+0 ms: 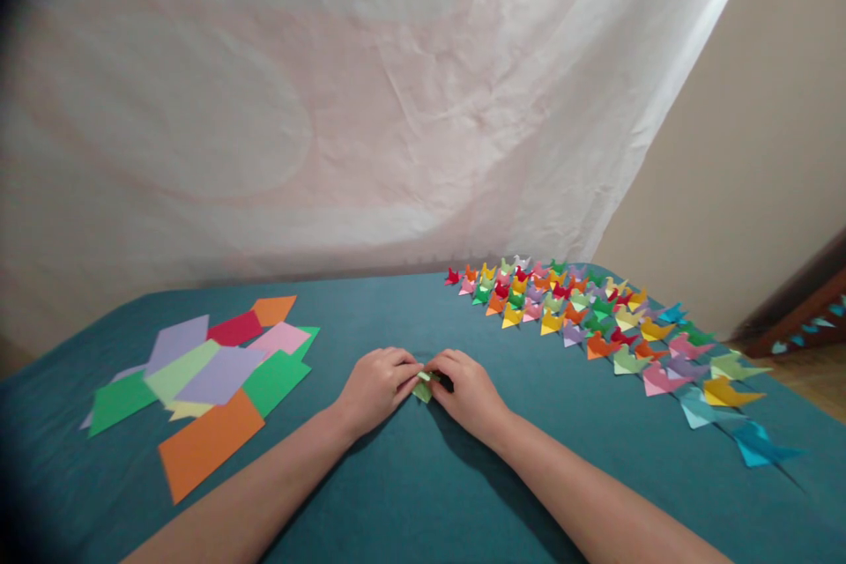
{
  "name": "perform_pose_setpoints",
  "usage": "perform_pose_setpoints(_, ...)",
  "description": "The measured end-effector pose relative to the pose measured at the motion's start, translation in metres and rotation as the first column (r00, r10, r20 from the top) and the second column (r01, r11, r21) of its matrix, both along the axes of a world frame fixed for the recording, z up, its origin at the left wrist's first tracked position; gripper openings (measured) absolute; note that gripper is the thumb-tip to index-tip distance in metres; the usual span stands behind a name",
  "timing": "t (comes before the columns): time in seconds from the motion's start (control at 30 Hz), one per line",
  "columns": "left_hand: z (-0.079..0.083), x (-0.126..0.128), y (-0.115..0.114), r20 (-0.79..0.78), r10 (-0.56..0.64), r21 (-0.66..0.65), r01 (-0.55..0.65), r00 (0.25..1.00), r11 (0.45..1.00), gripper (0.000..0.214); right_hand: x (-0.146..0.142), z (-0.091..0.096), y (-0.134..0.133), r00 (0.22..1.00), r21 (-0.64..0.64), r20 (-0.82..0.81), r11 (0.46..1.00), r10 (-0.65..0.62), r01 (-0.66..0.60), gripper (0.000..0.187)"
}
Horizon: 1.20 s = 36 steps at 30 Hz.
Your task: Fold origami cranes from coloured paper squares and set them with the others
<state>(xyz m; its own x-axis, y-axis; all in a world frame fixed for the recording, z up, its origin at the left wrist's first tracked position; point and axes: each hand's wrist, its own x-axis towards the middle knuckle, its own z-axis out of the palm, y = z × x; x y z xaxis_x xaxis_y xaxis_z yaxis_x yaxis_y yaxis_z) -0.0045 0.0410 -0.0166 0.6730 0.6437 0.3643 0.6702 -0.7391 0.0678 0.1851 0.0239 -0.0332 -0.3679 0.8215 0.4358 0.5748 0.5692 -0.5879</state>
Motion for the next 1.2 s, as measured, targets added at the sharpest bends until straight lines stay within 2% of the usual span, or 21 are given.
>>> perform_pose_setpoints(0.4,-0.002,0.000,0.001,0.025,-0.005,0.020,0.005,1.000,1.000,0.017,-0.001,-0.001,-0.003,0.997,0.105,0.075,0.994,-0.021,0.013,0.021)
perform_pose_setpoints(0.77,0.003,0.002,0.000,0.010,-0.015,0.025,0.015,1.000,1.000,0.018,-0.005,0.001,-0.006,0.982,0.212,0.170,0.976,-0.083,0.046,0.013)
perform_pose_setpoints(0.87,0.004,0.000,0.001,0.019,-0.018,-0.009,0.018,1.000,1.000,0.017,-0.005,0.002,-0.006,0.974,0.242,0.206,0.969,-0.093,0.041,0.014)
perform_pose_setpoints(1.0,0.006,-0.006,0.003,0.064,-0.087,-0.091,0.092,0.994,0.992,0.020,-0.003,0.003,-0.008,0.960,0.272,0.258,0.962,-0.112,0.039,0.016)
perform_pose_setpoints(1.2,0.004,-0.011,0.009,0.162,-0.113,-0.176,0.141,0.980,0.974,0.021,-0.003,0.005,-0.010,0.937,0.258,0.330,0.966,-0.110,0.023,0.017)
